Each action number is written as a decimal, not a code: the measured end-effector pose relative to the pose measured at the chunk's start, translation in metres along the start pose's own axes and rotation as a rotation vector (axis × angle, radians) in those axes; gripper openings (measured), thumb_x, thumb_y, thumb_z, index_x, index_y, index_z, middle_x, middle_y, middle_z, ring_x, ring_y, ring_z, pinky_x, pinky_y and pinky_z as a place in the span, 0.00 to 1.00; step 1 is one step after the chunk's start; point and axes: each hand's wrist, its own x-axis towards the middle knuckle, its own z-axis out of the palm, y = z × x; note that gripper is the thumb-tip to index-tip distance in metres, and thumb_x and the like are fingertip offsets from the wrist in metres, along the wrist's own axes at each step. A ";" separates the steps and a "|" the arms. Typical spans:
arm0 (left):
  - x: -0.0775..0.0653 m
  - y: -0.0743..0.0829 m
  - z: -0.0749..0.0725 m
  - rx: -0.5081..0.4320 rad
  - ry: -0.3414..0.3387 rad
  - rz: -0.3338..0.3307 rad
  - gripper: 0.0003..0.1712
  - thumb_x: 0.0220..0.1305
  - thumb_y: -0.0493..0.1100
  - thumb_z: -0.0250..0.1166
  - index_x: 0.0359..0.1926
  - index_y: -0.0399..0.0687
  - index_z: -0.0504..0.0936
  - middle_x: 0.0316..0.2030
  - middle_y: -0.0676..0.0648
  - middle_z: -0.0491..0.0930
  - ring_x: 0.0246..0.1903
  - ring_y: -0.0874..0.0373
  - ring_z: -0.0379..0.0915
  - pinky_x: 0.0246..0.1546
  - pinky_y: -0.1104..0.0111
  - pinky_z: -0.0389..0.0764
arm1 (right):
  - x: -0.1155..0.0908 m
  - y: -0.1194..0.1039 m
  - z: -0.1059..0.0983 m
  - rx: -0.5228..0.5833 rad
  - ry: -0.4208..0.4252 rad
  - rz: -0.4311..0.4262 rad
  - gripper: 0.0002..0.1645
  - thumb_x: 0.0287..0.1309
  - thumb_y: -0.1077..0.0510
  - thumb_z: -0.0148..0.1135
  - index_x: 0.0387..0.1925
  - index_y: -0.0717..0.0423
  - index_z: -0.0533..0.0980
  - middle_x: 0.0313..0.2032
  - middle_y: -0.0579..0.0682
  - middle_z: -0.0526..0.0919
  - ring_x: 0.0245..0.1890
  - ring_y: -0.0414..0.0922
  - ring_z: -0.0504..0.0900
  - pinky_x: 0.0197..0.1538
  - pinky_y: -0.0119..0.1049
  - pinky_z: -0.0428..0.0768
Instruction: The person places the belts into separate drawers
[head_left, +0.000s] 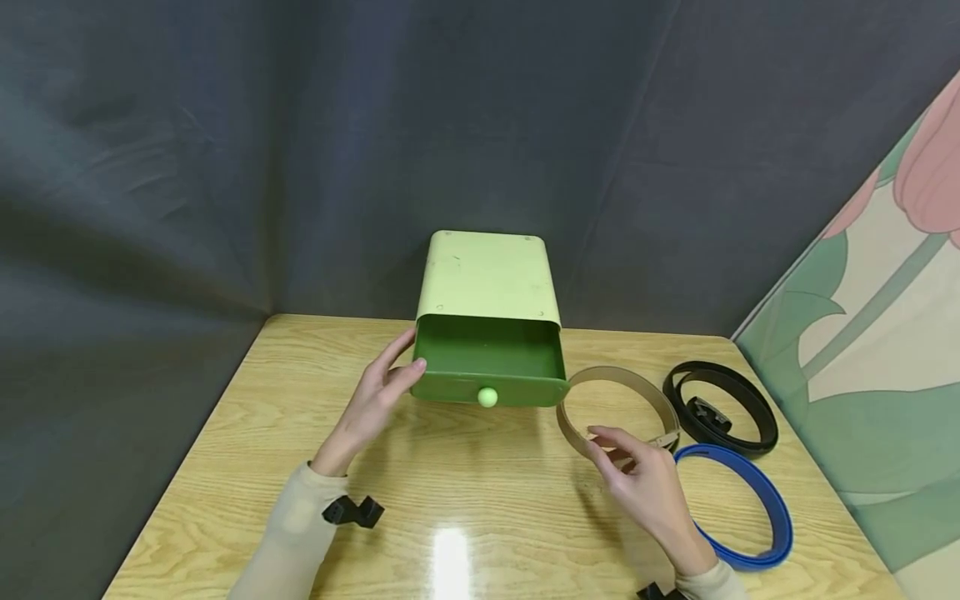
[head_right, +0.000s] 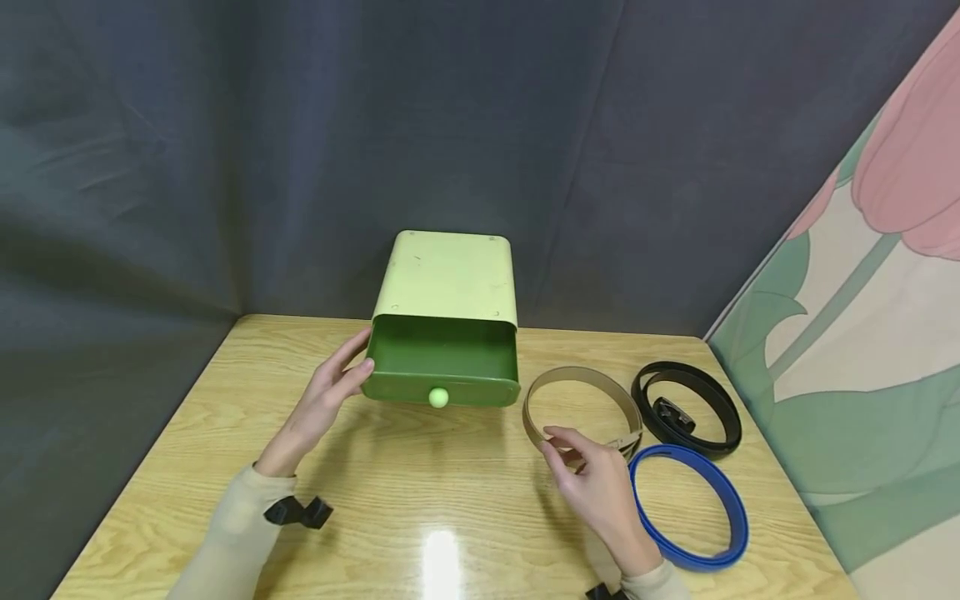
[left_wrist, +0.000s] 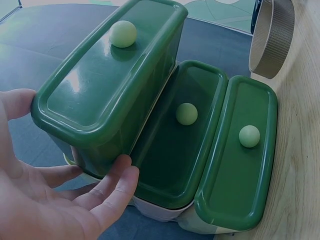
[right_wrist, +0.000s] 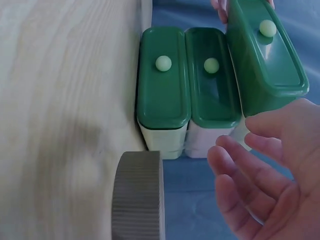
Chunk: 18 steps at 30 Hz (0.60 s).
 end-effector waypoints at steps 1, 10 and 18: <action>0.000 0.000 0.000 0.000 0.001 0.000 0.38 0.82 0.45 0.53 0.86 0.48 0.52 0.78 0.36 0.66 0.66 0.38 0.78 0.73 0.49 0.72 | -0.002 0.001 -0.001 -0.003 0.005 0.011 0.11 0.62 0.65 0.75 0.47 0.56 0.90 0.35 0.49 0.94 0.27 0.34 0.88 0.30 0.23 0.83; 0.001 0.000 0.001 -0.013 -0.015 0.004 0.38 0.83 0.45 0.53 0.86 0.47 0.51 0.83 0.39 0.57 0.68 0.36 0.76 0.74 0.46 0.70 | -0.018 0.014 -0.010 -0.017 0.050 0.137 0.11 0.62 0.66 0.74 0.46 0.56 0.90 0.32 0.47 0.93 0.28 0.29 0.85 0.34 0.19 0.81; 0.000 0.000 0.000 -0.006 -0.018 0.011 0.38 0.83 0.45 0.52 0.86 0.47 0.51 0.83 0.37 0.57 0.69 0.34 0.75 0.74 0.44 0.69 | -0.027 0.026 -0.020 -0.058 0.075 0.168 0.10 0.60 0.66 0.76 0.45 0.58 0.90 0.34 0.51 0.93 0.30 0.24 0.84 0.35 0.17 0.80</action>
